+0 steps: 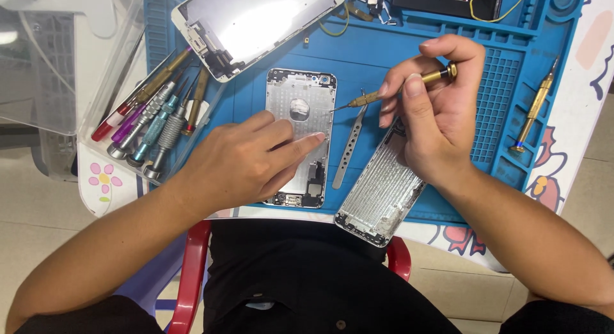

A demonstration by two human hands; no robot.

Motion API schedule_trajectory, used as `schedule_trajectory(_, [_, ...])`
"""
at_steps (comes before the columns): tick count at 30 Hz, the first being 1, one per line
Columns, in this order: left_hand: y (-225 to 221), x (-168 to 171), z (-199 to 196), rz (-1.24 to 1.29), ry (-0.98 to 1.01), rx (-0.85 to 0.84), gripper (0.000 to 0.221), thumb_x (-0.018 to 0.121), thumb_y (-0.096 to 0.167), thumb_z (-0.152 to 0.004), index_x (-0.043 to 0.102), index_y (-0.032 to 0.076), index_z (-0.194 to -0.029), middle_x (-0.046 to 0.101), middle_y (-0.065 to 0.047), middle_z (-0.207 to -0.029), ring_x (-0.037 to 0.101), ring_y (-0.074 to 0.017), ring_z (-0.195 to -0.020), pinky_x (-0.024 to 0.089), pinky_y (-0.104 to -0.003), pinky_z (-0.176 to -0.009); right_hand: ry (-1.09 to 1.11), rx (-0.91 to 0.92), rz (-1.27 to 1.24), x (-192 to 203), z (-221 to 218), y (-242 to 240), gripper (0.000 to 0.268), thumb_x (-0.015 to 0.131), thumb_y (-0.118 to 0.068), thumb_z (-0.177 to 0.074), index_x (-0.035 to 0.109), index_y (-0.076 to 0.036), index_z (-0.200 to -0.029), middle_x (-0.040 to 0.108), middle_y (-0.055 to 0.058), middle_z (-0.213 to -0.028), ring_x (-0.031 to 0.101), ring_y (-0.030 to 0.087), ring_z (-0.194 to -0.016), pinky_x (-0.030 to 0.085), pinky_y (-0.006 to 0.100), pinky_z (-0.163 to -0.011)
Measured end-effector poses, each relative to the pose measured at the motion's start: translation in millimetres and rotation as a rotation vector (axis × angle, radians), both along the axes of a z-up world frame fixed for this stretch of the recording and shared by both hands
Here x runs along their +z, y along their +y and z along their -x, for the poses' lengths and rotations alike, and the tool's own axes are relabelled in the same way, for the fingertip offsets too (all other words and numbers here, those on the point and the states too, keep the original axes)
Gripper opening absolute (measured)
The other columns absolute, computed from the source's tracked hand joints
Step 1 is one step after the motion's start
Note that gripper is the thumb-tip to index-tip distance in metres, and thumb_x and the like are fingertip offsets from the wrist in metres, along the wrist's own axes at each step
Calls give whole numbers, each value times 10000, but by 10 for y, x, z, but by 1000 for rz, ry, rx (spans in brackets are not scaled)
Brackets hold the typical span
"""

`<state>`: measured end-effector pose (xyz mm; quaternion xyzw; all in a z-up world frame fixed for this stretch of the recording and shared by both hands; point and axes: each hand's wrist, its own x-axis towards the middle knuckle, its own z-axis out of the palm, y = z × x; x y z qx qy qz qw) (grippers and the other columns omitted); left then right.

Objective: Disassembling and repairing the internal components of a mobile phone on a workbench.

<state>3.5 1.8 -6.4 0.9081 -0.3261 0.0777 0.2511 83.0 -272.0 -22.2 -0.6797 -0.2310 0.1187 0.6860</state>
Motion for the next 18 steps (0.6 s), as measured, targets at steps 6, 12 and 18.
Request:
schedule_trajectory(6, [-25,10,6,-56,2,2,429,768,150,-871,725,108,-1296,646,-7,-829,607,-142,-726,501,-253,-507,33,-12,-20,-1,2,-3,234,456,-103,-1209,284,-117,-1367,602,128,-1063,552,103,-770,551,215,-724])
schedule_trajectory(12, [-22,17,-3,-71,-29,28,411,771,172,-882,731,115,-1287,645,-7,-844,603,-141,-739,503,-253,-511,40,-14,-15,1,-6,11,239,455,-95,-1189,281,-115,-1351,602,129,-1049,584,119,-806,554,223,-713])
schedule_trajectory(18, [-2,-31,-6,-12,22,9,383,779,178,-890,734,139,-1268,645,-1,-846,599,-141,-743,510,-253,-539,14,3,-9,-25,4,-23,227,460,-94,-1245,283,-123,-1384,577,120,-1019,546,116,-773,520,220,-705])
